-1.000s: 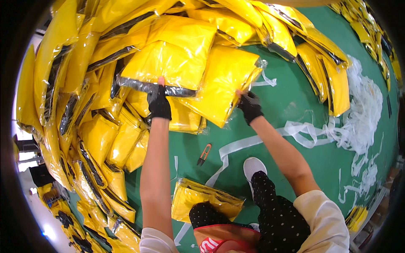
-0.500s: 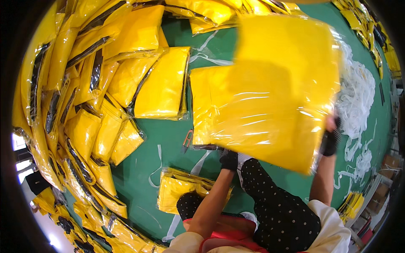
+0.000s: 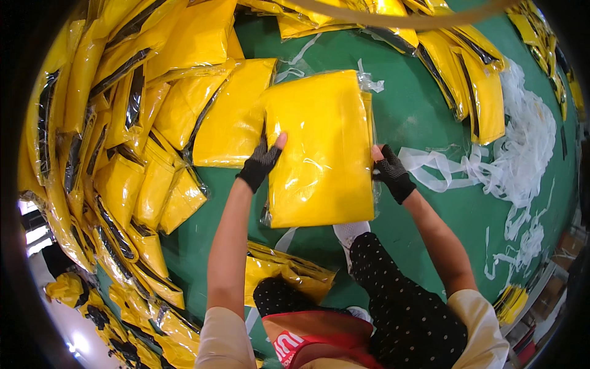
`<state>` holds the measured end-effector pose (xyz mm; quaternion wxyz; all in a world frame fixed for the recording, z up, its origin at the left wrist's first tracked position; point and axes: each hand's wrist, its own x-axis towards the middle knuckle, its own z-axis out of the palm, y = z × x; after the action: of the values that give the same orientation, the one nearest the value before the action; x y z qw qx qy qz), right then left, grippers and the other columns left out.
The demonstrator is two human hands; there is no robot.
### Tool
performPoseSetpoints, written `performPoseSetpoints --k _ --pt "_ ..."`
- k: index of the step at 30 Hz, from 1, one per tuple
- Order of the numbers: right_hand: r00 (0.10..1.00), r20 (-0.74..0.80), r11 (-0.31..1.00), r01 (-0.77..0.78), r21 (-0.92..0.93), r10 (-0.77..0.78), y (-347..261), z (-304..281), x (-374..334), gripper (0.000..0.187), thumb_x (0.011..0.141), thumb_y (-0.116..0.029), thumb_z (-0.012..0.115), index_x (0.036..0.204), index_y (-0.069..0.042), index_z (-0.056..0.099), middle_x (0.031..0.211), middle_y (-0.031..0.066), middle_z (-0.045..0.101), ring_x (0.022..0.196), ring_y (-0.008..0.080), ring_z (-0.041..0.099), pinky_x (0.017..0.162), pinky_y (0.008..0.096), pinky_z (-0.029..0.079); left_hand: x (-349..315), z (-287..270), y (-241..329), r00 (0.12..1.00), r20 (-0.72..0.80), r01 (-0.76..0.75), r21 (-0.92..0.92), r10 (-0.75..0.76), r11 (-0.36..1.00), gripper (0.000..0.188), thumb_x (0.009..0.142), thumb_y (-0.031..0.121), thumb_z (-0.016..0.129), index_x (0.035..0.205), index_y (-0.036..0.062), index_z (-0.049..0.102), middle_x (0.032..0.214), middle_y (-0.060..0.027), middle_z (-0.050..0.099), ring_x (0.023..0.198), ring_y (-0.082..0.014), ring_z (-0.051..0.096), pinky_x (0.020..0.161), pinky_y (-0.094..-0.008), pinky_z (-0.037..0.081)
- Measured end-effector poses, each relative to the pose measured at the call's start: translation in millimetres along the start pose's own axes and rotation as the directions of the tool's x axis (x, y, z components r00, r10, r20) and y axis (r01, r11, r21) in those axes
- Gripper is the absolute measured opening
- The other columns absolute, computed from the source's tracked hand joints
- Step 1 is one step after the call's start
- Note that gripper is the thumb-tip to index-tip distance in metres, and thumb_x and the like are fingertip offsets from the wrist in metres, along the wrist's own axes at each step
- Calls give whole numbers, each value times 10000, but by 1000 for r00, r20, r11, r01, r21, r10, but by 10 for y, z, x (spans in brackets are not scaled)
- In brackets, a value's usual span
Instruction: The person gathers yellow padded envelopes on a green table, stacks them, and secures the stack with white plastic straps. They use scissors to cut the straps and place the finished bundles aside.
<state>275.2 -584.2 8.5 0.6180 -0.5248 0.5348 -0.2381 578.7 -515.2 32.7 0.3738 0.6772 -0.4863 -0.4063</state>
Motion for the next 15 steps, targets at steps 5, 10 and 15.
performPoseSetpoints --k 5,10,15 --pt "977 65 960 -213 179 205 -338 280 441 739 701 -478 691 1171 35 443 1025 127 582 861 176 565 751 281 459 388 131 69 862 283 507 -506 -421 698 627 852 485 492 1263 20 404 1215 -97 491 1085 -187 481 923 -282 388" --pt "927 298 935 -295 198 230 -625 152 601 542 787 -469 602 1092 -24 546 968 90 610 796 156 600 695 262 490 113 34 315 947 107 303 -613 -304 729 554 825 444 568 1175 21 493 1087 -59 555 966 -127 516 818 -253 435" --pt "798 582 935 -69 347 -157 -1583 625 371 536 889 -361 462 1252 27 388 1220 183 484 1074 248 526 900 357 443 -946 -714 979 962 -150 44 -735 -226 677 571 855 496 470 1200 42 456 1112 -83 543 981 -181 529 839 -314 444"
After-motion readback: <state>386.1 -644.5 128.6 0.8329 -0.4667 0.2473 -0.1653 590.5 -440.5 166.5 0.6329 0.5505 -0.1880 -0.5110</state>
